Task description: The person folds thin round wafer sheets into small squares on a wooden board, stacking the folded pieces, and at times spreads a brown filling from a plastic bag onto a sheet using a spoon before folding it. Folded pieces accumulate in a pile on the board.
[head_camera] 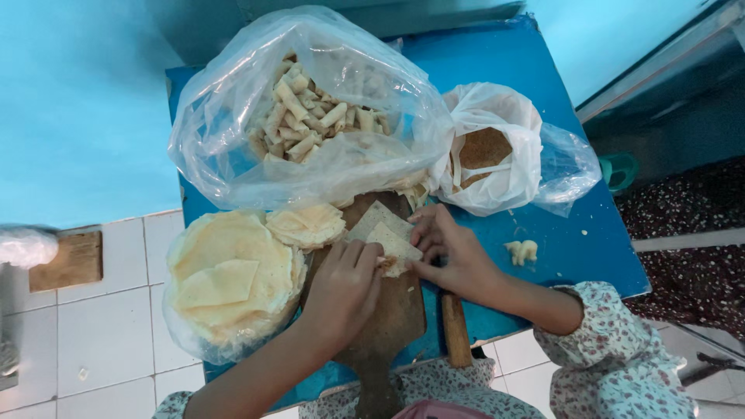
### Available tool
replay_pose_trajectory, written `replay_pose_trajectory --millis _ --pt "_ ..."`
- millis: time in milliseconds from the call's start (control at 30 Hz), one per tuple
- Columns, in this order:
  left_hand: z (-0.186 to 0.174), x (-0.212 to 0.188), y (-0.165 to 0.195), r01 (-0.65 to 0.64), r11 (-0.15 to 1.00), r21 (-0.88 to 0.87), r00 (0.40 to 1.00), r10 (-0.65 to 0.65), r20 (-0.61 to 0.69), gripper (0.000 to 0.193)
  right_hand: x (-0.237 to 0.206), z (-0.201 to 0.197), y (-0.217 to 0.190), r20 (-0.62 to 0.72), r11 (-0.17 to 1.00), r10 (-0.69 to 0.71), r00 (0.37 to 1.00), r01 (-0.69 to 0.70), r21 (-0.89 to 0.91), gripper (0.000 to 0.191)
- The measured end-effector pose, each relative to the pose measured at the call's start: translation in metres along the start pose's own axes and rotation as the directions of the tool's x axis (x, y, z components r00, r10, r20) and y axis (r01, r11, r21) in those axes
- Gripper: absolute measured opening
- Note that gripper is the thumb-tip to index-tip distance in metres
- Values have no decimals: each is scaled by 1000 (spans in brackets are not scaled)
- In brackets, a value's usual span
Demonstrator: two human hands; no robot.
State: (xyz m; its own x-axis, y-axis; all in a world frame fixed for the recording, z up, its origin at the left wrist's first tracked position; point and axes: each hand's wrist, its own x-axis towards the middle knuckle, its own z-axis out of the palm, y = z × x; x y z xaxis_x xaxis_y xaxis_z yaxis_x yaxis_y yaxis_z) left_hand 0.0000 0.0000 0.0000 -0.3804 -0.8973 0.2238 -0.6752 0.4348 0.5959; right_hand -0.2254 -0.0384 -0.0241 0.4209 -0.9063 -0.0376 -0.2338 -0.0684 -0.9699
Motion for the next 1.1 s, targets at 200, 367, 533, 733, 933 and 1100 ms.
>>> replay_pose_trajectory --millis 200,367,533,733,933,1100 --pt "17 -5 -10 -48 996 -80 996 42 -78 25 -1 -5 11 -45 999 45 998 -46 -2 61" --pt "25 -6 -6 -36 988 -151 998 29 -49 14 -2 -8 9 -120 995 -56 991 46 -84 61" --pt "24 -7 -3 -83 984 -160 996 77 -47 18 -8 -1 11 -140 967 -173 975 141 -212 59" --pt "20 -6 -2 -113 982 -149 993 109 -33 30 -13 8 16 -50 795 -510 859 449 -407 49" --pt "19 -7 -3 -114 976 -188 993 114 -13 30 -15 9 18 75 671 -615 785 570 -475 46" --pt "19 -7 -1 -95 973 -212 995 92 -21 25 -15 10 14 134 593 -671 729 637 -493 49"
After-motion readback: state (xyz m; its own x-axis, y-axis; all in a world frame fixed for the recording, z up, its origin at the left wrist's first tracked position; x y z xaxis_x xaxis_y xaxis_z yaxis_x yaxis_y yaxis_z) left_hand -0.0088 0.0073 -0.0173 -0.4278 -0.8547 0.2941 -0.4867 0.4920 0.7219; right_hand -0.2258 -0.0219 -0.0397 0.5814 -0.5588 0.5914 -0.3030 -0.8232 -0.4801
